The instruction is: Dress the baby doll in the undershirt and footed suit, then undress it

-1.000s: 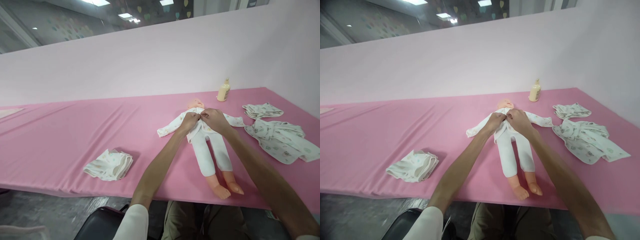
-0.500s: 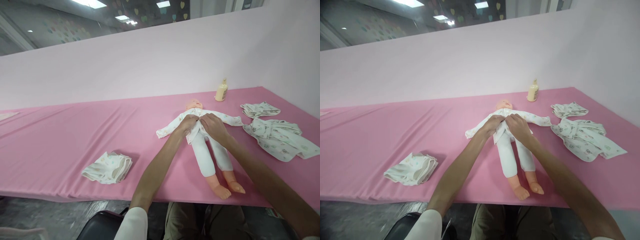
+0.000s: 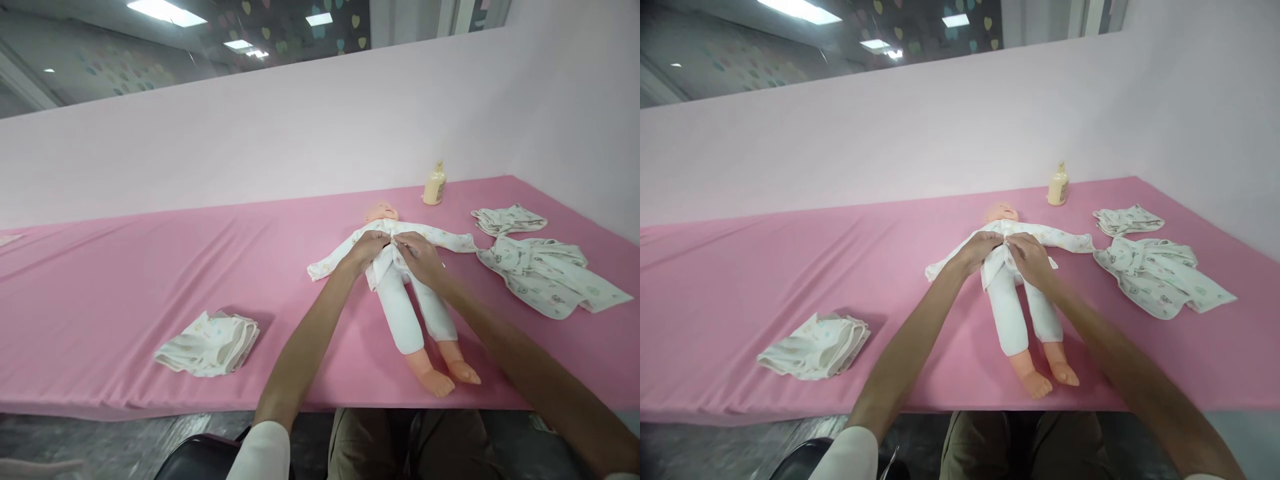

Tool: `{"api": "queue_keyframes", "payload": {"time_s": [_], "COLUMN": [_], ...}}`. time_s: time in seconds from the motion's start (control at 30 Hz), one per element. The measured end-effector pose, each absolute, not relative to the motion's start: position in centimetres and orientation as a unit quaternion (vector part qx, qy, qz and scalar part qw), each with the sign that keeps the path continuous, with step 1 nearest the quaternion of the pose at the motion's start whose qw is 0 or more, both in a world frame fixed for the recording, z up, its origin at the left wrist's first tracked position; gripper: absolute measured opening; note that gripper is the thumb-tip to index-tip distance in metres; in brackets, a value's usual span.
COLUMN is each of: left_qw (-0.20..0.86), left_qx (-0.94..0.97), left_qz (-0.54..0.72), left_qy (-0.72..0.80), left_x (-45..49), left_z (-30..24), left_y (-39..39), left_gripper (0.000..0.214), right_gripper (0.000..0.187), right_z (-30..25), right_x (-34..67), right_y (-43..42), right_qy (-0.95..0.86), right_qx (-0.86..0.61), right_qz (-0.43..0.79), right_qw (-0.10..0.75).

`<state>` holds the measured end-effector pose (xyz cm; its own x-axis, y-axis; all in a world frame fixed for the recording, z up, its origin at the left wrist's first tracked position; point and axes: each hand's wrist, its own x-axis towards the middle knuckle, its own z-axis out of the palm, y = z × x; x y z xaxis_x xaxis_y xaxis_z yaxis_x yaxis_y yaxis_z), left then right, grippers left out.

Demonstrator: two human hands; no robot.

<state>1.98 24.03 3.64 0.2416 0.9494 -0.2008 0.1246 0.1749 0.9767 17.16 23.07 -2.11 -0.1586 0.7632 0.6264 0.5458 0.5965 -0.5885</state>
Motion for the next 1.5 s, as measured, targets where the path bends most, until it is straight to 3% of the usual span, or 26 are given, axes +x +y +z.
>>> {"api": "queue_keyframes", "payload": {"time_s": [0.13,0.27,0.43,0.6,0.77,0.97,1.17,1.37,1.5], "left_qw": [0.497,0.350,0.172,0.113,0.019,0.027,0.027,-0.011,0.056], "left_qx": [0.617,0.724,0.792,0.792,0.847,0.815,0.797,0.800,0.757], "left_qz": [0.322,0.257,0.170,0.193,0.202,0.263,0.217,0.188,0.234], "left_qy": [0.518,0.536,0.561,0.568,0.491,0.516,0.563,0.569,0.608], "left_x": [1.4,1.0,1.1,0.5,1.3,0.0,-1.6,-0.5,-1.6], "left_z": [4.7,4.7,3.2,1.4,-1.2,-1.8,-1.6,-2.4,-1.5], "left_y": [22.5,19.5,17.1,16.6,15.8,14.9,13.0,15.5,17.9], "left_gripper": [0.014,0.041,0.025,0.028,0.037,0.029,0.026,0.023,0.017], "right_gripper": [0.031,0.040,0.042,0.023,0.023,0.026,0.025,0.025,0.026], "right_z": [-1.2,-2.3,-4.6,-4.4,-4.4,-5.3,-5.1,-4.4,-3.3], "right_x": [18.4,21.3,24.9,25.2,24.2,23.7,23.3,23.0,23.2], "right_y": [21.8,20.7,20.5,19.9,18.8,19.0,18.9,18.5,18.4], "right_qy": [-0.757,-0.767,-0.782,-0.779,-0.801,-0.782,-0.782,-0.750,-0.698], "right_qx": [-0.466,-0.486,-0.502,-0.533,-0.512,-0.476,-0.485,-0.515,-0.551], "right_qz": [0.141,0.104,0.060,0.058,-0.047,-0.072,-0.026,0.052,0.143], "right_qw": [0.436,0.406,0.365,0.326,0.306,0.395,0.391,0.411,0.434]}}
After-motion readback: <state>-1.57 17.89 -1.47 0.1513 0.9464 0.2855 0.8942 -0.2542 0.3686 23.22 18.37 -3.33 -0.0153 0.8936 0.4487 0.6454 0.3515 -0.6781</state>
